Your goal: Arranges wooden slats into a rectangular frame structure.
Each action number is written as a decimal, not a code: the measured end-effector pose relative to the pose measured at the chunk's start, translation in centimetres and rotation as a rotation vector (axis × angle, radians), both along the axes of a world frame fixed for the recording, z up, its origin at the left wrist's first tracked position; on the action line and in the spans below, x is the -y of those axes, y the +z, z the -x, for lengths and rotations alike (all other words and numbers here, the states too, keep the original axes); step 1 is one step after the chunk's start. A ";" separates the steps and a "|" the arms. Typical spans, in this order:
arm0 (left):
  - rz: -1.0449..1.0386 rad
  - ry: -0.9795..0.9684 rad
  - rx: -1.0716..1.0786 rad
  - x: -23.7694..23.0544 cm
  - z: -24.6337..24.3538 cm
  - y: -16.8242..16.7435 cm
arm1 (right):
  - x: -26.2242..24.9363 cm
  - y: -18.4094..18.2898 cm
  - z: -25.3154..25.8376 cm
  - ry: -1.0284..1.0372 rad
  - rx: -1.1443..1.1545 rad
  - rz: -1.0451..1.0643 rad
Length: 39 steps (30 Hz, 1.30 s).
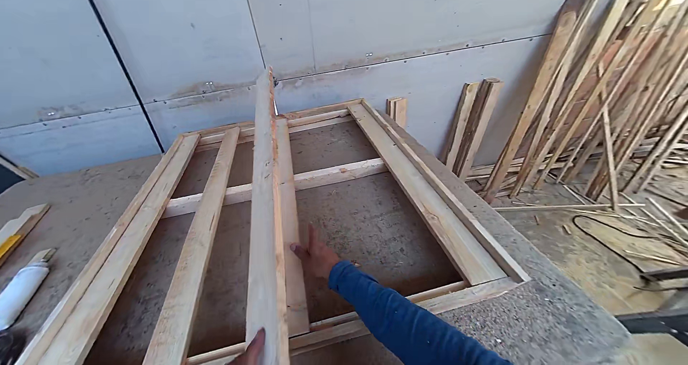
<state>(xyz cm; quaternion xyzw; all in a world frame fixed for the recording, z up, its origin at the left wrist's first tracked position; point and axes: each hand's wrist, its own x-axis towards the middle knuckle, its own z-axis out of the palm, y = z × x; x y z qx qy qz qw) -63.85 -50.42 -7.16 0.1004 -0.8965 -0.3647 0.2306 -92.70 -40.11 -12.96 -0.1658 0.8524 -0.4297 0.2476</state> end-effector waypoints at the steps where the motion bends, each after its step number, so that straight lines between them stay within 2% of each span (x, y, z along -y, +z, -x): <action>1: 0.017 0.026 0.028 -1.2 1.4 0.4 | -2.2 0.8 0.4 0.030 -0.028 -0.068; 3: 0.007 0.053 0.055 -3.9 4.4 0.9 | -7.7 2.0 0.8 0.055 -0.094 -0.186; 6: 0.048 0.087 0.112 -6.8 9.8 -0.5 | -16.2 2.1 -0.1 0.040 -0.224 -0.321; 8: 0.083 0.080 0.159 -7.9 14.2 -2.3 | -21.3 0.4 -1.4 0.001 -0.301 -0.336; 10: 0.023 0.066 0.202 -9.0 17.5 -4.0 | -25.3 -2.1 -2.8 -0.048 -0.375 -0.300; 11: -0.086 0.038 0.204 -9.4 18.4 -4.4 | -26.7 -3.4 -3.6 -0.078 -0.432 -0.259; 12: -0.297 -0.032 0.175 -9.4 19.0 -4.5 | -27.4 -4.6 -4.2 -0.114 -0.545 -0.197; 15: -1.228 -0.482 0.094 -7.8 20.1 -4.2 | -27.5 -6.2 -4.7 -0.091 -0.851 -0.059; 16: -1.449 -0.629 0.145 -7.5 20.6 -4.0 | -27.3 -6.5 -4.7 -0.082 -0.881 -0.052; 18: -1.658 -0.788 0.169 -8.0 21.7 -4.1 | -27.1 -6.4 -4.5 -0.069 -0.864 -0.058; 20: -1.725 -0.724 0.118 -9.1 21.7 -4.6 | -27.0 -6.0 -4.7 -0.060 -0.822 -0.061; 26: -1.677 -0.685 0.147 -10.4 19.7 -4.8 | -26.7 -6.4 -5.6 -0.063 -0.816 -0.066; 30: -1.697 -0.520 0.092 -12.8 19.5 -3.5 | -26.7 -6.2 -5.1 -0.024 -0.804 -0.055; 33: -1.547 -0.689 0.163 -13.3 20.9 -3.2 | -26.9 -5.9 -4.6 -0.012 -0.782 -0.062; 34: -1.455 -0.691 0.197 -13.2 21.3 -3.2 | -26.9 -5.9 -4.6 -0.013 -0.770 -0.062; 35: -1.320 -0.613 0.231 -13.2 21.4 -2.9 | -26.9 -5.9 -4.6 -0.019 -0.756 -0.062; 36: -1.101 -0.460 0.267 -13.8 21.4 -2.2 | -26.9 -6.0 -4.5 -0.029 -0.746 -0.065; 38: -0.436 -0.115 0.395 -15.4 21.6 -1.1 | -26.8 -5.9 -4.3 -0.055 -0.742 -0.074; 39: -0.188 -0.009 0.480 -16.0 21.7 -1.0 | -26.8 -5.7 -4.2 -0.062 -0.743 -0.086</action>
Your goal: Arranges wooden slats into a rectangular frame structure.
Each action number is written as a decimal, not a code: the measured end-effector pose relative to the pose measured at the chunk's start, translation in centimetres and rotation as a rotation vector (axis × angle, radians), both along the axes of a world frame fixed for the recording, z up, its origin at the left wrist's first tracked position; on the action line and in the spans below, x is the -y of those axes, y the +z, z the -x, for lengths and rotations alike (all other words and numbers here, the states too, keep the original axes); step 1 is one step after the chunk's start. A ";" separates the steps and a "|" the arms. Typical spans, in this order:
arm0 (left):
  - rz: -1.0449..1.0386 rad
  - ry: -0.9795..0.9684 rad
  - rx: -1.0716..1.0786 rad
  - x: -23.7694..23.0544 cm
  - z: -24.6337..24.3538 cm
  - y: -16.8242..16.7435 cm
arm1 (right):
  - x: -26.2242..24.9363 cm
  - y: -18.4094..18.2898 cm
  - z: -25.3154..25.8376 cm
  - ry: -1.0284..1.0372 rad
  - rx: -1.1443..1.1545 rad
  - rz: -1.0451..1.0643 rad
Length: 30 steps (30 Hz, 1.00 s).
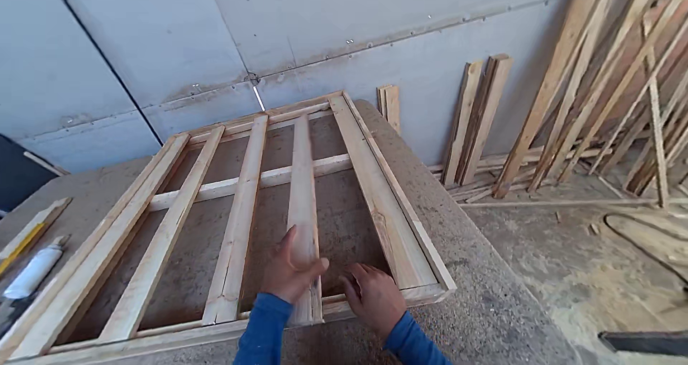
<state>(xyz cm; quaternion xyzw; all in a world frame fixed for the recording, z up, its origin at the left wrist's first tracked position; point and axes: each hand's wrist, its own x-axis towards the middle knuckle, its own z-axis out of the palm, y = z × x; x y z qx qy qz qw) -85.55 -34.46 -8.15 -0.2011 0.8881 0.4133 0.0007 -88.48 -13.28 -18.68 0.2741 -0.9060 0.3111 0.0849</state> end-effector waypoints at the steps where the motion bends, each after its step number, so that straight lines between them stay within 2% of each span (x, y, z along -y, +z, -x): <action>1: 0.138 0.015 0.072 -0.5 0.1 0.0 | -0.1 0.1 0.0 -0.006 0.000 -0.013; 6: 0.278 0.028 0.230 -1.1 0.4 0.4 | -0.1 0.3 0.2 -0.013 0.011 -0.050; 9: 0.289 0.020 0.227 -0.7 0.4 0.1 | -0.2 0.3 0.4 -0.006 0.037 -0.064; 11: 0.210 0.031 0.183 -0.2 0.2 -0.3 | -0.2 0.3 0.4 -0.004 0.058 -0.066; 12: 0.084 0.046 0.112 0.1 0.0 -0.7 | -0.3 0.4 0.4 -0.005 0.088 -0.061; 13: -0.152 0.062 -0.014 0.7 -0.5 -1.4 | -0.3 0.5 0.4 -0.006 0.143 -0.049; 15: -0.957 0.004 -0.308 1.9 -1.6 -2.6 | -0.4 0.9 0.7 -0.007 0.274 0.021; 16: -1.254 -0.082 -0.364 2.8 -2.1 -2.8 | -0.5 1.0 0.9 -0.009 0.319 0.073; 17: -1.343 -0.155 -0.375 3.9 -2.5 -3.1 | -0.5 1.1 1.1 -0.011 0.354 0.126; 19: -1.187 -0.121 -0.311 4.9 -2.8 -2.6 | -0.8 1.3 1.6 -0.013 0.414 0.211; 21: -0.874 0.142 -0.220 3.4 -2.2 -1.6 | -0.9 1.5 1.6 -0.022 0.437 0.233; 22: -0.731 0.211 -0.181 2.8 -1.3 -1.6 | -0.9 1.6 1.5 -0.025 0.423 0.225; 25: -0.371 0.168 -0.199 1.7 0.1 -2.5 | -0.6 1.4 1.0 -0.046 0.308 0.182; 30: -0.315 0.084 -0.293 2.1 0.5 -5.0 | -0.4 1.1 0.2 -0.054 0.088 0.097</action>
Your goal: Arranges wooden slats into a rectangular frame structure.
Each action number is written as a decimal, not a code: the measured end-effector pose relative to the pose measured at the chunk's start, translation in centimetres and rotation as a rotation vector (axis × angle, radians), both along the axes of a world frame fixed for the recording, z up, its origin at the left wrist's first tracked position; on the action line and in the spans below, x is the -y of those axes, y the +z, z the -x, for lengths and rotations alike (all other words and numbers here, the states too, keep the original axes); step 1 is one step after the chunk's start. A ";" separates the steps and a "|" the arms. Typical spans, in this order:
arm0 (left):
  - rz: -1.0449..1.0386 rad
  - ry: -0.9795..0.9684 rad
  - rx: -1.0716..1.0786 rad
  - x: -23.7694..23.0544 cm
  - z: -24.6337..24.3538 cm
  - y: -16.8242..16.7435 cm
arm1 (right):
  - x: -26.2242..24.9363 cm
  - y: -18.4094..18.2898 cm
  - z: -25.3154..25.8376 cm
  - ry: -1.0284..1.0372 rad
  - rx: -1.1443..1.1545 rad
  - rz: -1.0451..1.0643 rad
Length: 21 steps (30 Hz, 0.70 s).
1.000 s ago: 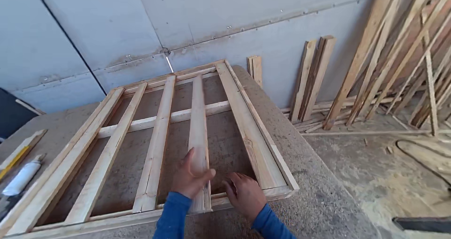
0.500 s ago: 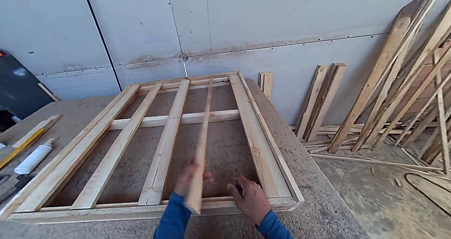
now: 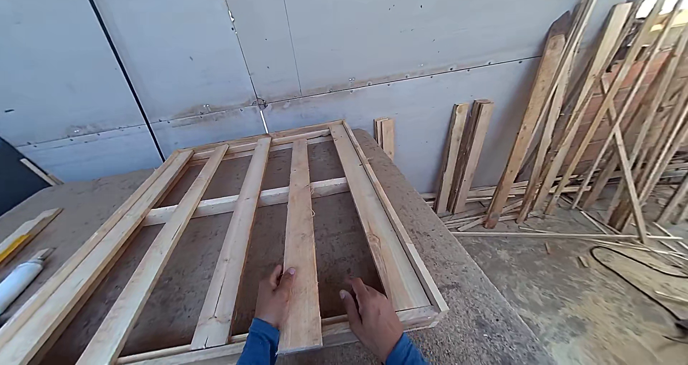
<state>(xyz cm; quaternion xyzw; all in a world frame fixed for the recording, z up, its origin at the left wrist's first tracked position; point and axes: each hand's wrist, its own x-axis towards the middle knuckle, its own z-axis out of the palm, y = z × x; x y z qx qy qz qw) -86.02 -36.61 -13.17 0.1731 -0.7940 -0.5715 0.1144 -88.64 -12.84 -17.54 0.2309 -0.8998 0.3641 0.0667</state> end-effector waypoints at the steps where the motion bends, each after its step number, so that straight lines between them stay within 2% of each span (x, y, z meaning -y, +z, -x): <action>1: -0.008 0.001 -0.008 0.0 0.2 -0.2 | 0.1 -0.1 0.0 0.002 -0.017 -0.012; 5: -0.009 0.039 0.010 -0.1 2.8 -1.0 | 0.3 -0.3 0.0 0.018 -0.014 -0.040; 8: 0.074 0.027 0.056 0.3 4.5 -2.9 | 0.2 -0.5 0.1 0.016 -0.034 -0.039; 21: 0.116 0.041 0.084 0.6 3.1 -3.5 | 0.3 -1.5 -0.1 -0.014 -0.045 -0.090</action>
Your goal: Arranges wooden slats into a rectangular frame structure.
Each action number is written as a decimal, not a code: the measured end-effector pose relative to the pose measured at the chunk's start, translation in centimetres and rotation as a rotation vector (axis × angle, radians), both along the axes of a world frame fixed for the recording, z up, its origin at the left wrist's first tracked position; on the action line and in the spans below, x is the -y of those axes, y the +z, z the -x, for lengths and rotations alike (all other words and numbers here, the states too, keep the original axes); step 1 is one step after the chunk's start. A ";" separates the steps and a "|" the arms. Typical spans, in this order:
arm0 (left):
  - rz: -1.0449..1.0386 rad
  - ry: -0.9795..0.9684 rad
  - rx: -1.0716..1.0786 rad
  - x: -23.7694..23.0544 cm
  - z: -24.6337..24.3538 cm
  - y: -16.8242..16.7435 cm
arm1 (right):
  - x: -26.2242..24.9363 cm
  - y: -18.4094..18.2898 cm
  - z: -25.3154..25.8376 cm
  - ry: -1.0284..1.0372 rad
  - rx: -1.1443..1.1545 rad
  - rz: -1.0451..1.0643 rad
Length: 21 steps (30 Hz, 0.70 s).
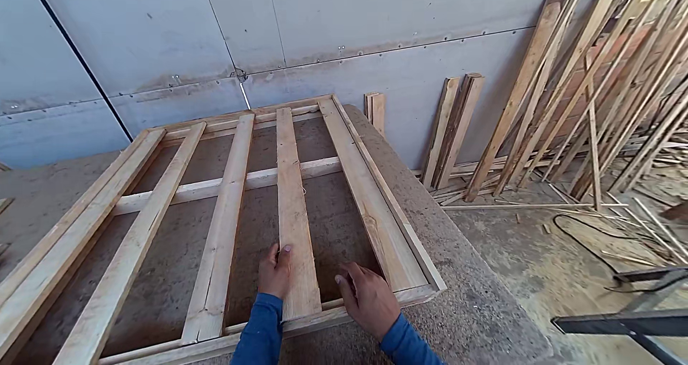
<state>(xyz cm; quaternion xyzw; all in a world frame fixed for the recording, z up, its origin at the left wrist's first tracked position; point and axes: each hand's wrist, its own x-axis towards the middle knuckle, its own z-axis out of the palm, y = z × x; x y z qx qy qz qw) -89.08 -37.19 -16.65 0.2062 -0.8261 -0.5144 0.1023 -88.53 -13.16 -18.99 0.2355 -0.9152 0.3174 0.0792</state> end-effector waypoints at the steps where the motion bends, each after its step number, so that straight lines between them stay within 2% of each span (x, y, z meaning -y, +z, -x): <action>1: -0.007 0.009 0.003 0.0 0.0 0.1 | 0.0 0.0 0.0 -0.003 -0.002 -0.001; 6: 0.011 0.028 0.084 0.8 -0.9 -0.1 | -0.1 0.6 -0.4 -0.016 0.042 -0.034; 10: -0.050 0.026 0.182 0.2 -2.7 1.4 | 0.0 0.9 -0.6 -0.021 0.082 -0.060; 12: -0.070 0.070 0.189 -0.6 -3.3 2.2 | 0.1 1.0 -0.7 -0.026 0.093 -0.073; 17: 0.032 0.083 0.187 -0.8 -3.3 2.3 | 0.1 0.9 -0.7 -0.032 0.084 -0.068; 21: -0.013 0.089 0.177 -0.8 -3.4 2.2 | 0.2 1.1 -0.8 -0.035 0.147 -0.089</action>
